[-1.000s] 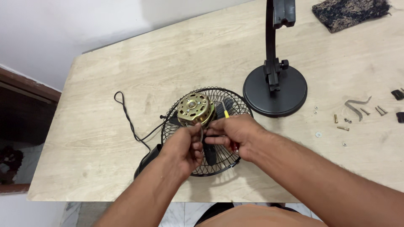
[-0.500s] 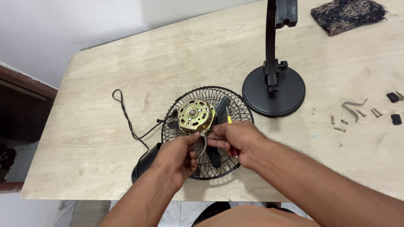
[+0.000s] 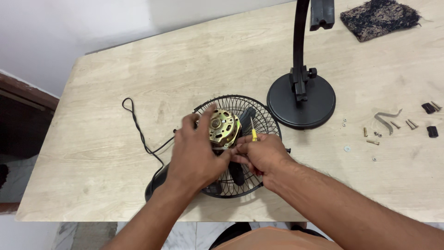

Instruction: The person uses a screwdriver to tighten screws on the central motor housing of a disassembled electric fan. They repeatedly adjust the fan blades and motor while working on the tabletop.

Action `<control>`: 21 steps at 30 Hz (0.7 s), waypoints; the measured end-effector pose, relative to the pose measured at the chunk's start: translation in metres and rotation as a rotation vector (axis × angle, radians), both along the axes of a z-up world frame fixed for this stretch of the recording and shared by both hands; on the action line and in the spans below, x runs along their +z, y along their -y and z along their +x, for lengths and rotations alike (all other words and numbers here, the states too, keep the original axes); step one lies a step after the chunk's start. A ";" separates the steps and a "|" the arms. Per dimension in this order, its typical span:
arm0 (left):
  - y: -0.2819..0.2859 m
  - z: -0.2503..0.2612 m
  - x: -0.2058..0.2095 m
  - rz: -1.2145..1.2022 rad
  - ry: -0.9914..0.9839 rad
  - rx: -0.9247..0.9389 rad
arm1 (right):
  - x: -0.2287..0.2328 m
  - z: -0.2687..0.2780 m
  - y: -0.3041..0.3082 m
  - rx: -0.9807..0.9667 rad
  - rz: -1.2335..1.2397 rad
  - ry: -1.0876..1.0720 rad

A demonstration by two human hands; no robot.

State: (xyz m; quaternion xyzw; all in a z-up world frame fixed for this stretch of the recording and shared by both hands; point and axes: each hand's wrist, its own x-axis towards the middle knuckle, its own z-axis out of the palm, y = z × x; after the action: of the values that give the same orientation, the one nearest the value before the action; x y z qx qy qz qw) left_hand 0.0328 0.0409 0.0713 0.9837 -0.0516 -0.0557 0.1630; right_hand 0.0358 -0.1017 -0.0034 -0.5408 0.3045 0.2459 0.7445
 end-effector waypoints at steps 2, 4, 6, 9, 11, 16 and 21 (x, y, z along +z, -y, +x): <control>0.002 0.005 -0.003 0.014 0.023 -0.044 | 0.002 0.000 0.001 0.011 -0.061 0.031; 0.005 0.009 -0.006 0.006 0.018 -0.040 | 0.003 0.001 0.001 0.017 -0.084 0.058; 0.008 0.013 -0.006 -0.022 -0.016 0.013 | 0.003 0.001 0.001 0.025 -0.104 0.080; 0.020 0.019 -0.007 0.015 -0.022 0.067 | 0.004 0.002 -0.003 0.025 -0.125 0.100; 0.024 0.023 -0.005 0.051 -0.051 0.074 | 0.005 0.001 -0.006 -0.001 -0.133 0.102; 0.027 0.026 -0.002 0.092 -0.096 0.096 | 0.004 0.001 -0.006 -0.068 -0.134 0.163; 0.020 0.029 -0.003 0.069 -0.006 0.023 | 0.004 0.002 -0.009 -0.052 -0.201 0.136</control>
State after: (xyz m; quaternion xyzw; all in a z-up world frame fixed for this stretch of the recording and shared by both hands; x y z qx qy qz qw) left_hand 0.0619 0.0208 0.0681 0.9891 -0.0375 -0.0586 0.1297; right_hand 0.0380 -0.0929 0.0010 -0.6198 0.2906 0.1575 0.7118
